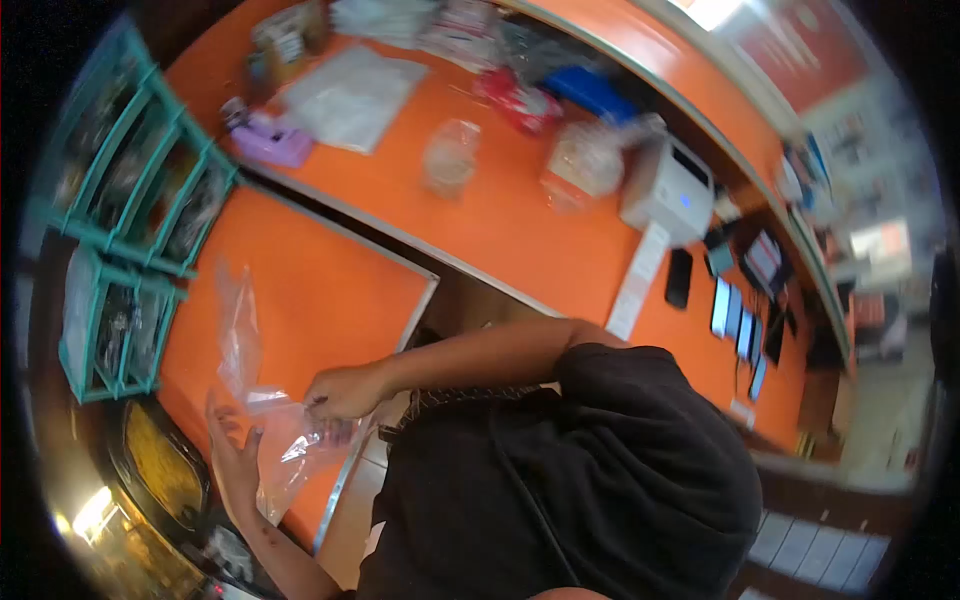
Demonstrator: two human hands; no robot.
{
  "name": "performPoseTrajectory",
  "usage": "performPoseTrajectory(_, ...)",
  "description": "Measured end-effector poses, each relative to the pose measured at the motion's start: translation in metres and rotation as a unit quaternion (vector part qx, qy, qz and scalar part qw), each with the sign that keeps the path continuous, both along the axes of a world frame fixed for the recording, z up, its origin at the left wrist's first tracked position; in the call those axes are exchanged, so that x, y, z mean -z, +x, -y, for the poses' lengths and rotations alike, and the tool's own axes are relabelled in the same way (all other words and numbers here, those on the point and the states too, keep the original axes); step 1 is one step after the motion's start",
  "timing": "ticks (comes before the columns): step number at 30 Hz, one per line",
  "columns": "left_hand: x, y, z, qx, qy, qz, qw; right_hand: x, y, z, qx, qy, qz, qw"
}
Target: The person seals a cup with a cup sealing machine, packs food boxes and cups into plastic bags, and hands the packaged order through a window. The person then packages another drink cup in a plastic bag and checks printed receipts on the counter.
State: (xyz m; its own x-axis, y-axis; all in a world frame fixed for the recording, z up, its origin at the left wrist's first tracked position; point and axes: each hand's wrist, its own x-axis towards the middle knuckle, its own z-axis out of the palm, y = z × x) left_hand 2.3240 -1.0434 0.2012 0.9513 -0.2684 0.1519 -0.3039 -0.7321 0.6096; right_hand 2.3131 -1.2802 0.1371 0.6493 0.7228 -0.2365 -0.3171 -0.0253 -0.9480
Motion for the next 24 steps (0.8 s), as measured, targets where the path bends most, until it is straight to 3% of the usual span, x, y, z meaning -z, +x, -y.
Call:
performPoseTrajectory(1, 0.001, -0.005, -0.004, -0.034, 0.053, 0.126, 0.990, 0.018, -0.017, -0.012, 0.042, 0.035, -0.067, 0.996)
performPoseTrajectory(2, 0.009, -0.006, -0.008, -0.075, 0.027, 0.148, 0.986, 0.033, -0.021, -0.015, 0.079, 0.073, -0.128, 0.986)
performPoseTrajectory(4, 0.032, -0.014, -0.016, -0.157, -0.023, 0.179, 0.971, 0.059, -0.028, -0.013, 0.115, 0.110, -0.120, 0.980)
performPoseTrajectory(5, 0.046, -0.036, -0.008, -0.146, -0.051, 0.151, 0.976, 0.074, -0.046, -0.004, 0.132, 0.131, -0.117, 0.976)
performPoseTrajectory(6, 0.052, -0.051, -0.004, -0.139, -0.079, 0.118, 0.980, 0.088, -0.054, -0.007, 0.156, 0.252, -0.159, 0.942)
performPoseTrajectory(8, 0.033, -0.083, 0.052, -0.016, -0.050, -0.102, 0.993, 0.065, -0.077, -0.001, 0.261, 0.202, -0.192, 0.924)
performPoseTrajectory(10, 0.042, -0.103, 0.090, 0.043, 0.013, -0.165, 0.985, 0.045, -0.094, 0.007, 0.308, 0.191, -0.224, 0.905)
performPoseTrajectory(13, 0.068, -0.117, 0.120, 0.071, -0.172, -0.228, 0.956, 0.037, -0.116, 0.021, 0.307, 0.273, -0.277, 0.869)
performPoseTrajectory(14, 0.082, -0.111, 0.110, 0.089, -0.150, -0.258, 0.950, 0.036, -0.122, 0.030, 0.303, 0.324, -0.297, 0.845)
performPoseTrajectory(15, 0.088, -0.112, 0.109, 0.053, -0.198, -0.294, 0.934, 0.035, -0.129, 0.038, 0.298, 0.374, -0.317, 0.819)
performPoseTrajectory(17, 0.093, -0.117, 0.114, -0.021, -0.295, -0.357, 0.886, 0.034, -0.146, 0.062, 0.300, 0.361, -0.297, 0.831)
performPoseTrajectory(18, 0.091, -0.123, 0.124, -0.044, -0.355, -0.310, 0.881, 0.034, -0.152, 0.073, 0.302, 0.354, -0.287, 0.837)
performPoseTrajectory(20, 0.087, -0.137, 0.156, -0.088, -0.467, -0.209, 0.855, 0.100, -0.146, 0.079, 0.390, 0.140, -0.150, 0.898)
performPoseTrajectory(21, 0.081, -0.145, 0.170, -0.110, -0.524, -0.225, 0.814, 0.098, -0.153, 0.103, 0.400, -0.004, -0.073, 0.913)
performPoseTrajectory(22, 0.071, -0.154, 0.184, -0.134, -0.578, -0.238, 0.769, 0.095, -0.160, 0.129, 0.399, -0.147, 0.005, 0.905)
performPoseTrajectory(23, 0.066, -0.162, 0.192, -0.156, -0.630, -0.250, 0.718, 0.105, -0.163, 0.140, 0.494, -0.116, -0.038, 0.861)
performPoseTrajectory(24, 0.105, -0.158, 0.162, -0.069, -0.655, -0.337, 0.673, 0.116, -0.166, 0.148, 0.582, -0.084, -0.079, 0.805)
